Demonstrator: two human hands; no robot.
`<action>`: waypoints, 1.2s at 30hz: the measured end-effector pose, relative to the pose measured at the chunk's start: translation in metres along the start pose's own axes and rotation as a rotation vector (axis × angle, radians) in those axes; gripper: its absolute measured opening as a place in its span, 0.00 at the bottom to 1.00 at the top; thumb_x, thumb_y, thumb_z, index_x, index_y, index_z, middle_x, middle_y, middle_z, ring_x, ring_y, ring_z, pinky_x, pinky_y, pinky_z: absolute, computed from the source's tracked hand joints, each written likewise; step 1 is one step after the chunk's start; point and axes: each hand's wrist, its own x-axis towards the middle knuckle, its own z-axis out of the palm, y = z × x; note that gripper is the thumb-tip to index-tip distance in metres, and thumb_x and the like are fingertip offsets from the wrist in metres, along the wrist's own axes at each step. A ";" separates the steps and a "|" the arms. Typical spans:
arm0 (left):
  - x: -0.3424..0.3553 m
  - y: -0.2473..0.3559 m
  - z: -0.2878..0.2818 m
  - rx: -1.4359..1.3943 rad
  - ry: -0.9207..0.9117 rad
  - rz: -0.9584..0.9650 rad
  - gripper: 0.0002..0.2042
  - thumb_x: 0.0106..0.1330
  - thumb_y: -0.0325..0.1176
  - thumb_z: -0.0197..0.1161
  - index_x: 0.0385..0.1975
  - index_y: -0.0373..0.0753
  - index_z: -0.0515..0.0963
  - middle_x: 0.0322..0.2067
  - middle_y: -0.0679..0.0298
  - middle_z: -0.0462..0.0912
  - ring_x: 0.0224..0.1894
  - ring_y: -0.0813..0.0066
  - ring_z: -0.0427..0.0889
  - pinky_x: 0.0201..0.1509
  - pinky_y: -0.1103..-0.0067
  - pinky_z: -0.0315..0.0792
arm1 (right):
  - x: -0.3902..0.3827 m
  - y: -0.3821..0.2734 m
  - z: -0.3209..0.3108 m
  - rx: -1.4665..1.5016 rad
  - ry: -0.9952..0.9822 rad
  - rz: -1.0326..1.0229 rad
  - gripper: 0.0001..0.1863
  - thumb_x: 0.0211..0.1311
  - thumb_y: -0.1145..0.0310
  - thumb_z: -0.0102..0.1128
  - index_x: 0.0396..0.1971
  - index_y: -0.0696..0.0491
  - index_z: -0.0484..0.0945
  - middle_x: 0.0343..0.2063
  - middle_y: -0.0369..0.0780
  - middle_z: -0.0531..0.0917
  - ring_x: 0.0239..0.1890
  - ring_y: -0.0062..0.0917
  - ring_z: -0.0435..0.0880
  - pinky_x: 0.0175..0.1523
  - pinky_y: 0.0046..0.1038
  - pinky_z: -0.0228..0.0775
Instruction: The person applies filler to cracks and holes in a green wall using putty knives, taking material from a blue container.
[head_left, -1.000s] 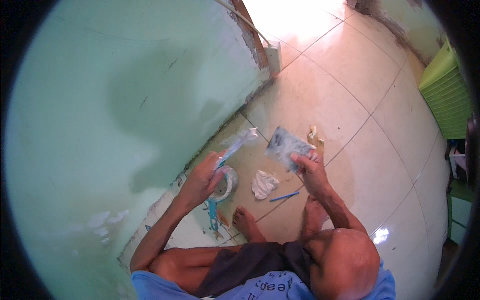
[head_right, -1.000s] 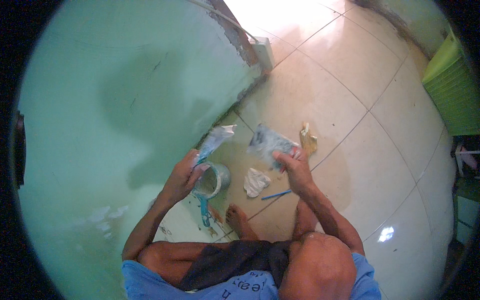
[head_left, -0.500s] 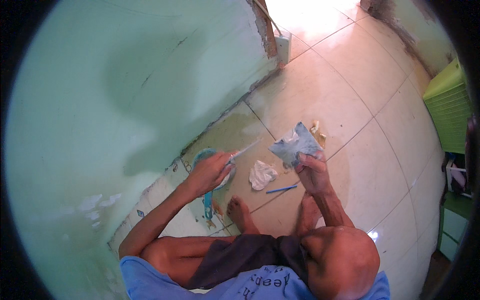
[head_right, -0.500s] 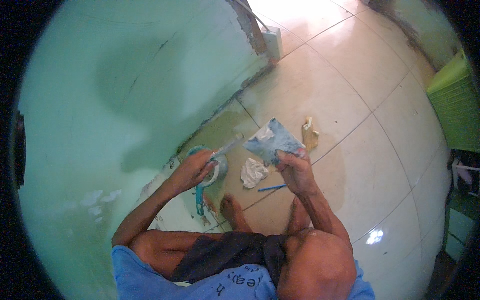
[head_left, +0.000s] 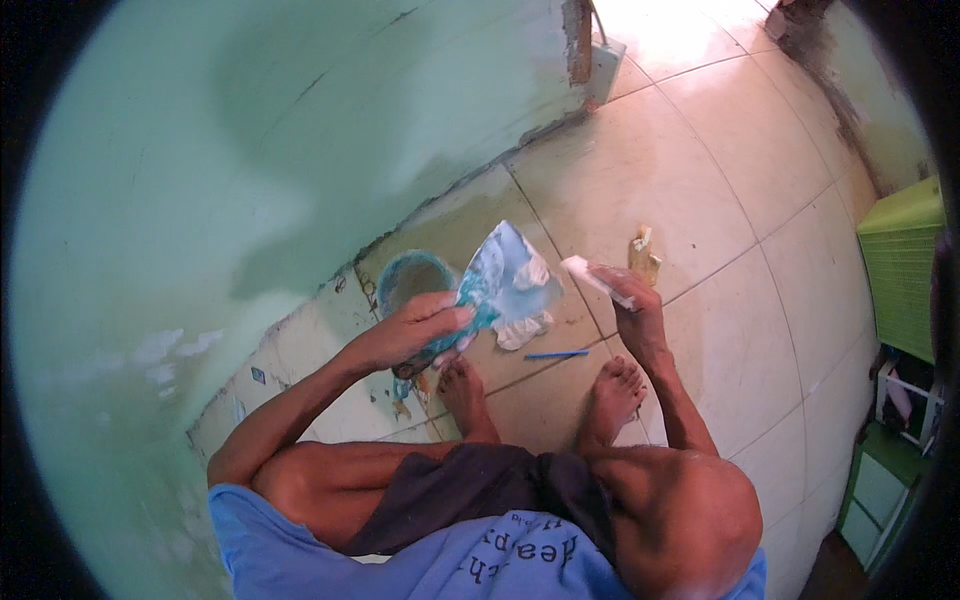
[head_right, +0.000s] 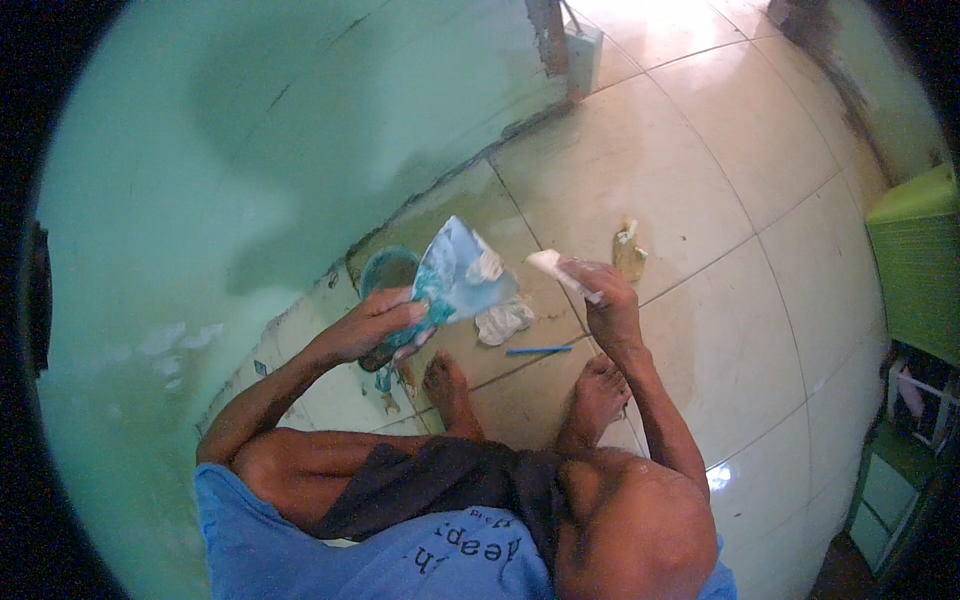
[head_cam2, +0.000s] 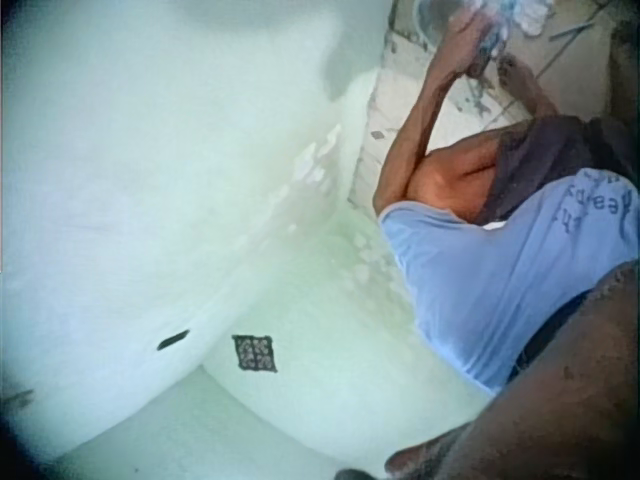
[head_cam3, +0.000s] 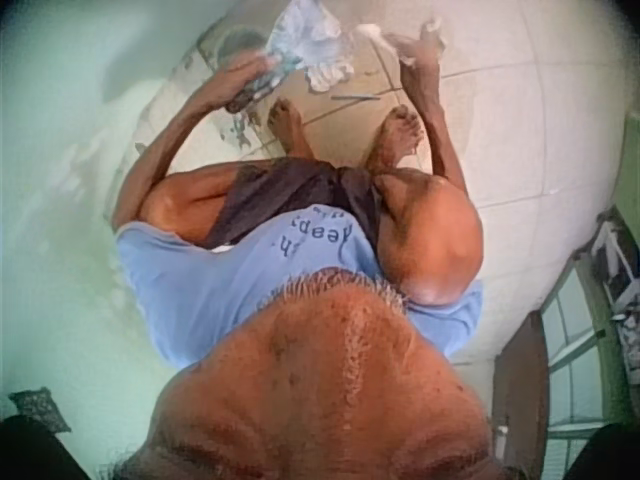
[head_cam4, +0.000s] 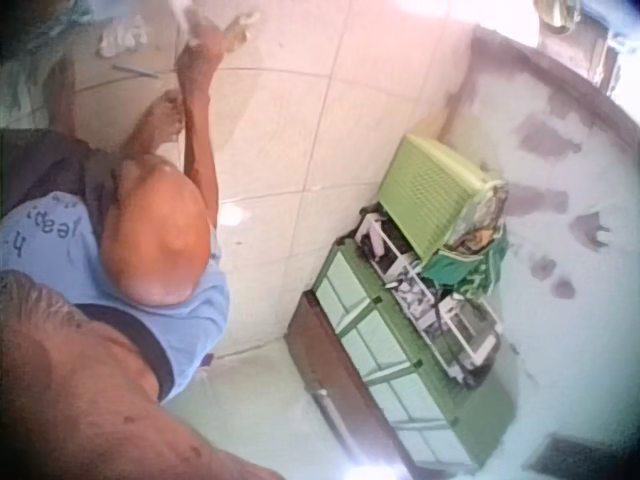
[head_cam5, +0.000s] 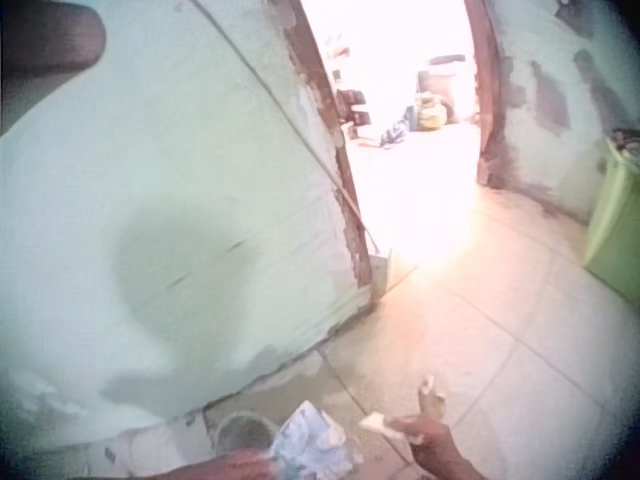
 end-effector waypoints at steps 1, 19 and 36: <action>0.001 -0.005 0.001 0.129 0.069 0.010 0.12 0.72 0.36 0.47 0.49 0.37 0.68 0.31 0.62 0.74 0.23 0.77 0.74 0.26 0.80 0.70 | -0.008 0.003 0.007 0.213 0.030 0.200 0.20 0.54 0.78 0.58 0.49 0.52 0.77 0.47 0.38 0.81 0.47 0.29 0.80 0.51 0.30 0.71; 0.013 -0.057 0.001 1.315 0.141 0.267 0.21 0.67 0.32 0.50 0.61 0.42 0.62 0.31 0.52 0.71 0.33 0.56 0.77 0.34 0.66 0.73 | -0.024 -0.040 -0.002 1.647 0.163 0.574 0.25 0.57 0.75 0.57 0.56 0.53 0.65 0.47 0.41 0.78 0.46 0.33 0.78 0.39 0.32 0.74; -0.002 -0.008 0.009 0.054 0.003 0.161 0.13 0.72 0.39 0.49 0.42 0.35 0.71 0.28 0.64 0.75 0.24 0.77 0.75 0.25 0.81 0.70 | 0.003 -0.017 -0.006 -0.040 0.041 -0.081 0.16 0.56 0.80 0.55 0.44 0.54 0.80 0.42 0.41 0.83 0.46 0.34 0.82 0.49 0.31 0.72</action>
